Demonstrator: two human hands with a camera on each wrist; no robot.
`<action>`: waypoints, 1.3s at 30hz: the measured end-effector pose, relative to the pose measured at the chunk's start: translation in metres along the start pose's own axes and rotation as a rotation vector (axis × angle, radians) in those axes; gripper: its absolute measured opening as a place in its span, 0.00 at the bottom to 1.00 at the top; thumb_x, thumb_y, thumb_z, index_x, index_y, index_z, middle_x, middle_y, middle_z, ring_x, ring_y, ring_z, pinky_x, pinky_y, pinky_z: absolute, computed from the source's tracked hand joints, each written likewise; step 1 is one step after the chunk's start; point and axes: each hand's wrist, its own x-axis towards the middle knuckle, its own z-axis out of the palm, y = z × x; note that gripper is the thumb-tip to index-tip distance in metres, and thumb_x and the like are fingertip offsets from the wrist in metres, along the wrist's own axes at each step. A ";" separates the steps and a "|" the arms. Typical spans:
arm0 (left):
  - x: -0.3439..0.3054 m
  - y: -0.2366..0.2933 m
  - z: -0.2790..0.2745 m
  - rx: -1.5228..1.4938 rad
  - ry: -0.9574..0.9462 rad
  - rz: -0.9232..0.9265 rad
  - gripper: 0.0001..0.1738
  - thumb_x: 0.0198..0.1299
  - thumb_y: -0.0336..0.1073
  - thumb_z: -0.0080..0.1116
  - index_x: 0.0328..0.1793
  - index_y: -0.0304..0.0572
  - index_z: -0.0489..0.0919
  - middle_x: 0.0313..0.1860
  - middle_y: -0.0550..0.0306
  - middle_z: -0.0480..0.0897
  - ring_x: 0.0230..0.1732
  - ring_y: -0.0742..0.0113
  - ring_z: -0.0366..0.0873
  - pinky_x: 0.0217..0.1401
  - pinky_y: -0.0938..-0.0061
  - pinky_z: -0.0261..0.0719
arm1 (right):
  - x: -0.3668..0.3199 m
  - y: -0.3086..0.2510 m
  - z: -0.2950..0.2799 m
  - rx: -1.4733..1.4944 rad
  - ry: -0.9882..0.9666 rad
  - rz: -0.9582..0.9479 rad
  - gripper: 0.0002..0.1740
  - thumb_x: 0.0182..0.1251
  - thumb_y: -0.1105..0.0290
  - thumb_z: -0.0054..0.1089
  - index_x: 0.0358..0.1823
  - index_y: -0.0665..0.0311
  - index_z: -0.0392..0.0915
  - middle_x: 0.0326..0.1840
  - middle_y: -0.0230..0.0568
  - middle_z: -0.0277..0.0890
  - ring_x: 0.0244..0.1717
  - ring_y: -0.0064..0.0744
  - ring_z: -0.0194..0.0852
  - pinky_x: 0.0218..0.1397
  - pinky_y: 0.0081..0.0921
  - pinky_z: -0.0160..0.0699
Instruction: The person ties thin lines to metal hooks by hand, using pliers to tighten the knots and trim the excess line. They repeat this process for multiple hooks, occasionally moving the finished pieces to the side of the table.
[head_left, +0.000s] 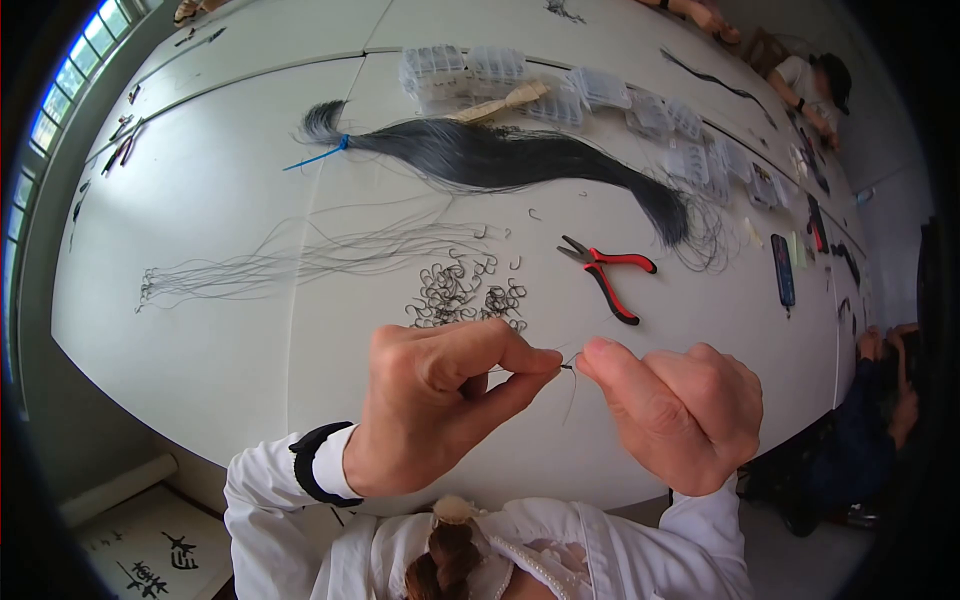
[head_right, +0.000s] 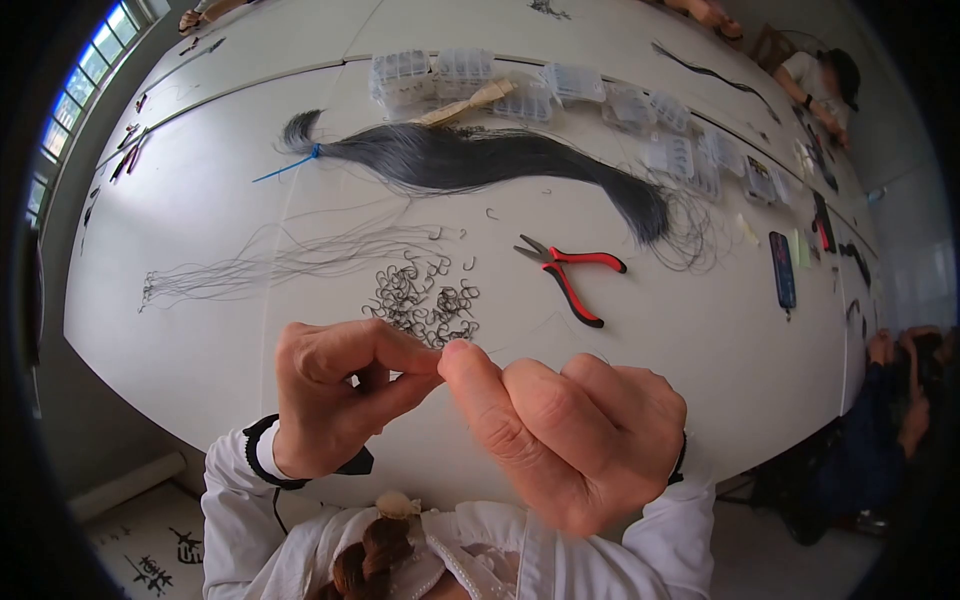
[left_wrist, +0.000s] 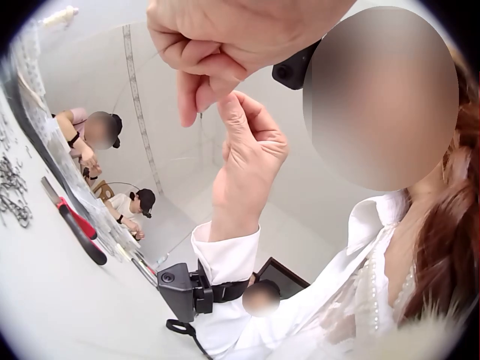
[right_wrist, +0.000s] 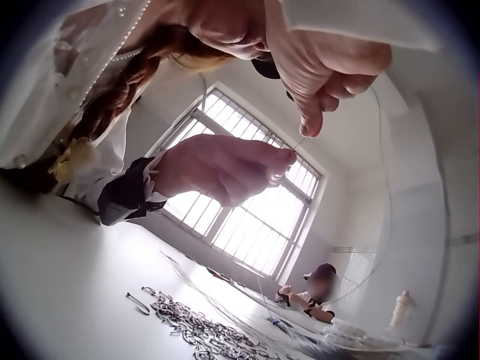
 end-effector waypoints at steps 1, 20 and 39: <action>0.000 0.000 0.000 -0.013 -0.013 0.006 0.04 0.48 0.23 0.66 0.30 0.39 0.82 0.20 0.61 0.80 0.12 0.80 0.61 0.15 0.82 0.60 | -0.001 0.003 0.002 0.014 0.008 0.005 0.19 0.35 0.77 0.63 0.36 0.67 0.84 0.23 0.27 0.64 0.15 0.16 0.55 0.12 0.13 0.55; -0.001 0.006 -0.008 0.246 0.045 0.347 0.06 0.47 0.18 0.64 0.32 0.34 0.81 0.27 0.51 0.85 0.24 0.68 0.83 0.23 0.82 0.77 | 0.003 0.015 0.019 0.849 -0.330 0.713 0.06 0.48 0.79 0.69 0.27 0.65 0.81 0.20 0.33 0.73 0.17 0.15 0.63 0.19 0.17 0.58; 0.000 0.003 -0.006 -0.391 0.096 -0.105 0.03 0.56 0.21 0.58 0.33 0.32 0.76 0.31 0.53 0.83 0.20 0.84 0.71 0.14 0.89 0.62 | 0.005 0.011 0.028 1.139 -0.441 0.832 0.15 0.54 0.74 0.68 0.45 0.64 0.80 0.40 0.32 0.77 0.37 0.18 0.71 0.39 0.19 0.69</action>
